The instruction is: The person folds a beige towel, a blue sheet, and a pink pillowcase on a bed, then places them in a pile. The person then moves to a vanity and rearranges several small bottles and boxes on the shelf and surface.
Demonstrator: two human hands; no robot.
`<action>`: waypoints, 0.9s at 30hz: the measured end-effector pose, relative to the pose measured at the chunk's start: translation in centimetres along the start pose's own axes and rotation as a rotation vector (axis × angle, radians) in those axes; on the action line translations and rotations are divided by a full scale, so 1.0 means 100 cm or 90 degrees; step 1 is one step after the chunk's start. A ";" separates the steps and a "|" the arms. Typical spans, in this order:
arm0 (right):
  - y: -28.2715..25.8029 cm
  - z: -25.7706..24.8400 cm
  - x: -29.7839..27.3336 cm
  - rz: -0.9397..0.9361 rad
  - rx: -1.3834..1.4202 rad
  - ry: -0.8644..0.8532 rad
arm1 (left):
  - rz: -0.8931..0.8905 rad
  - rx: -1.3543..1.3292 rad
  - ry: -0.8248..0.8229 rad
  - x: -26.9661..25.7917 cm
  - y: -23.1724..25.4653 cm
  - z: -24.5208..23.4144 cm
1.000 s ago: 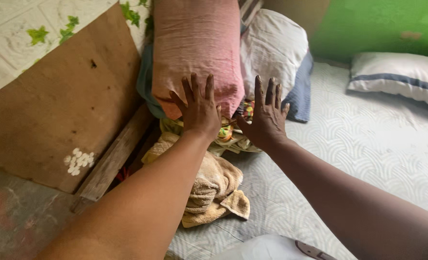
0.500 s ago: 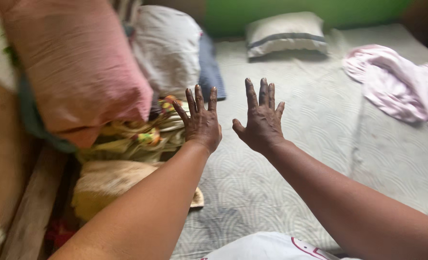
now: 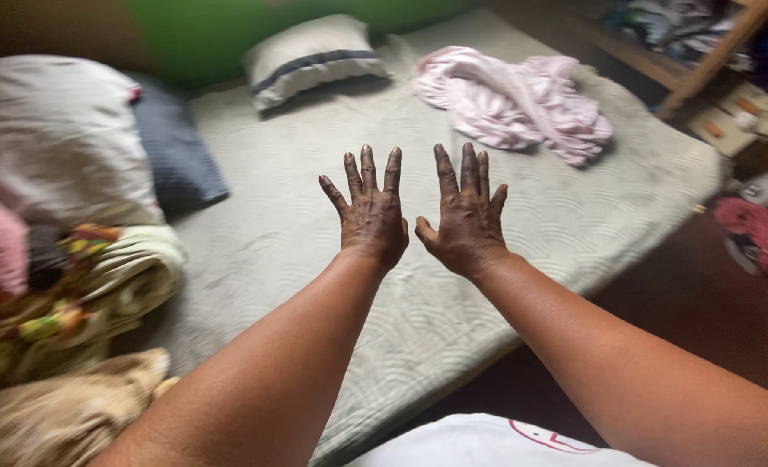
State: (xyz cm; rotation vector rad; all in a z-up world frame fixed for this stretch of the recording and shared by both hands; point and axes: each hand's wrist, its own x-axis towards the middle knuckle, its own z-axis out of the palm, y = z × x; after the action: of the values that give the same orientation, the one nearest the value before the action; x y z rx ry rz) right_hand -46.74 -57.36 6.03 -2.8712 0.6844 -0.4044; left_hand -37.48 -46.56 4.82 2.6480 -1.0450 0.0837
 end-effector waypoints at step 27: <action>0.383 -0.096 -0.012 0.277 -0.061 0.044 | 0.327 -0.143 -0.065 0.143 0.398 0.134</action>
State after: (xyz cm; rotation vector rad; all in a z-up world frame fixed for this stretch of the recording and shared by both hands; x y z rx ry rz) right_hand -66.60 -91.53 6.52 -2.6909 1.3361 -0.4145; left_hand -54.59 -87.52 4.21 2.1510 -1.6398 -0.0599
